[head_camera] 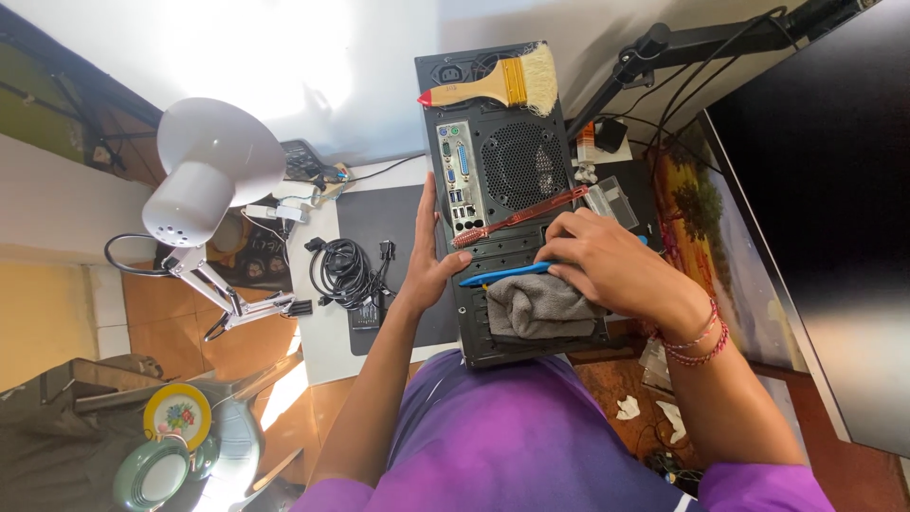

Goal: Cleaning the exterior and ports of a computer tower case using brushes and a cloth, then tightening case screws with a screwdriver.

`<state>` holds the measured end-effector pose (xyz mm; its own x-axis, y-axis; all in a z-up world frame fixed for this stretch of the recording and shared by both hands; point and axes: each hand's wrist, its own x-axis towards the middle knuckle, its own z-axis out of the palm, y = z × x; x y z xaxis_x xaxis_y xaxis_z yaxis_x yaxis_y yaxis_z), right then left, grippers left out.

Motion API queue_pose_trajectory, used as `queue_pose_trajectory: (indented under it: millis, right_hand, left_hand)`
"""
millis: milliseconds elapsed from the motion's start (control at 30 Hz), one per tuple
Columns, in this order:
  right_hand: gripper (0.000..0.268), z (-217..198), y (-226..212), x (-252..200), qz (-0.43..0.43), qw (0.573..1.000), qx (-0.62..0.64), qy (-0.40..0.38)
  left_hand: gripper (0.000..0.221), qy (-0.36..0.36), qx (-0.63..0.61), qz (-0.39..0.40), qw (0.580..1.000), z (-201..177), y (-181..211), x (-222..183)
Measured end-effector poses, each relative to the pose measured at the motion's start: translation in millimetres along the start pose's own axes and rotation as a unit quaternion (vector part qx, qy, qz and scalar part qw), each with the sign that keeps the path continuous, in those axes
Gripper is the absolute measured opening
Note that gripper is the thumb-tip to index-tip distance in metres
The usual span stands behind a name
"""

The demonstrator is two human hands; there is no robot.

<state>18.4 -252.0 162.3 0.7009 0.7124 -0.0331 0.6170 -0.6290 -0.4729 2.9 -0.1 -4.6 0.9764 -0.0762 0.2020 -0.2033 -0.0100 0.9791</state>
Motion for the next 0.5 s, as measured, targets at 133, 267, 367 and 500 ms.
queue_pose_trajectory:
  millis: [133, 267, 367, 500]
  right_hand:
    - [0.017, -5, -6, 0, -0.012, 1.000, 0.007, -0.012]
    - [0.017, -6, -9, 0, 0.020, 0.999, 0.010, -0.036]
    - [0.018, -5, -8, 3, 0.046, 0.998, 0.009, -0.050]
    - [0.014, -9, -10, 7, 0.077, 0.996, 0.012, -0.052]
  left_hand:
    - [0.109, 0.010, 0.042, 0.024, 0.999, -6, 29, -6]
    - [0.072, 0.050, 0.212, 0.110, 0.970, -9, 66, -6]
    - [0.046, 0.053, 0.290, 0.166, 0.941, -9, 78, -2]
    - [0.022, 0.054, 0.332, 0.169, 0.926, -4, 86, 3]
